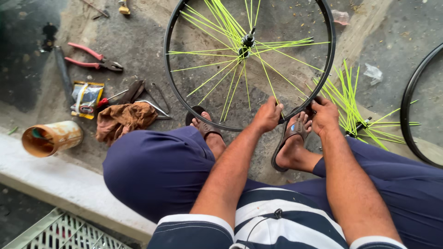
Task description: The person inserts neon green spokes into a bicycle hub and then attaches the hub to a black rim. They proceed to thread the spokes through the rim holes and secure them by hand.
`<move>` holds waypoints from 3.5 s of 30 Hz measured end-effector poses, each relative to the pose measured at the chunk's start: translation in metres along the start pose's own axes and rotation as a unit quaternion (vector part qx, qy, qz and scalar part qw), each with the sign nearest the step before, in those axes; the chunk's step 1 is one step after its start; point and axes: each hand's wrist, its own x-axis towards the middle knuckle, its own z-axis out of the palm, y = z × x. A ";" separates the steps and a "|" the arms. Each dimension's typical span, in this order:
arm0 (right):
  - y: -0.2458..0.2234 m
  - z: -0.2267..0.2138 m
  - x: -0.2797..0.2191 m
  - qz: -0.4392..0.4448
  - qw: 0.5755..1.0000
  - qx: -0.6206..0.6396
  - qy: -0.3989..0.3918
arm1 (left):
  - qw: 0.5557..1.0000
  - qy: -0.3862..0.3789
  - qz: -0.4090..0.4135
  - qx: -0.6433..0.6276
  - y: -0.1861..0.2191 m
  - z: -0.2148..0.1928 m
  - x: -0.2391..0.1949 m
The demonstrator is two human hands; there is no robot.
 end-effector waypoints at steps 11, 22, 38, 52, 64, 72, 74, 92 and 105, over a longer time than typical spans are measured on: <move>0.004 -0.018 -0.009 0.028 0.998 -0.057 0.030 | 0.995 -0.028 -0.028 -0.090 0.021 0.018 0.018; 0.007 -0.028 -0.006 0.060 0.996 -0.052 -0.036 | 0.998 0.001 0.003 -0.059 0.034 0.018 0.006; -0.003 -0.002 -0.059 0.075 0.991 -0.108 0.007 | 0.991 -0.015 -0.073 -0.109 0.043 0.011 0.012; 0.009 -0.004 -0.053 0.062 0.991 -0.120 -0.020 | 0.986 -0.040 -0.097 -0.127 0.027 0.023 0.019; 0.007 0.007 -0.056 0.023 0.991 -0.129 0.009 | 0.978 -0.093 -0.124 -0.141 0.023 0.031 0.030; 0.012 0.003 -0.062 0.029 0.999 -0.038 0.018 | 0.978 -0.074 -0.109 -0.163 0.027 0.030 0.039; 0.014 0.004 -0.061 0.029 0.999 -0.037 0.019 | 0.977 -0.076 -0.113 -0.163 0.025 0.030 0.038; 0.019 0.016 -0.064 0.049 0.998 -0.026 0.029 | 0.977 -0.086 -0.135 -0.144 0.039 0.016 0.034; 0.015 0.043 -0.063 0.102 0.988 -0.049 0.103 | 0.985 -0.076 -0.103 -0.114 0.028 0.030 0.041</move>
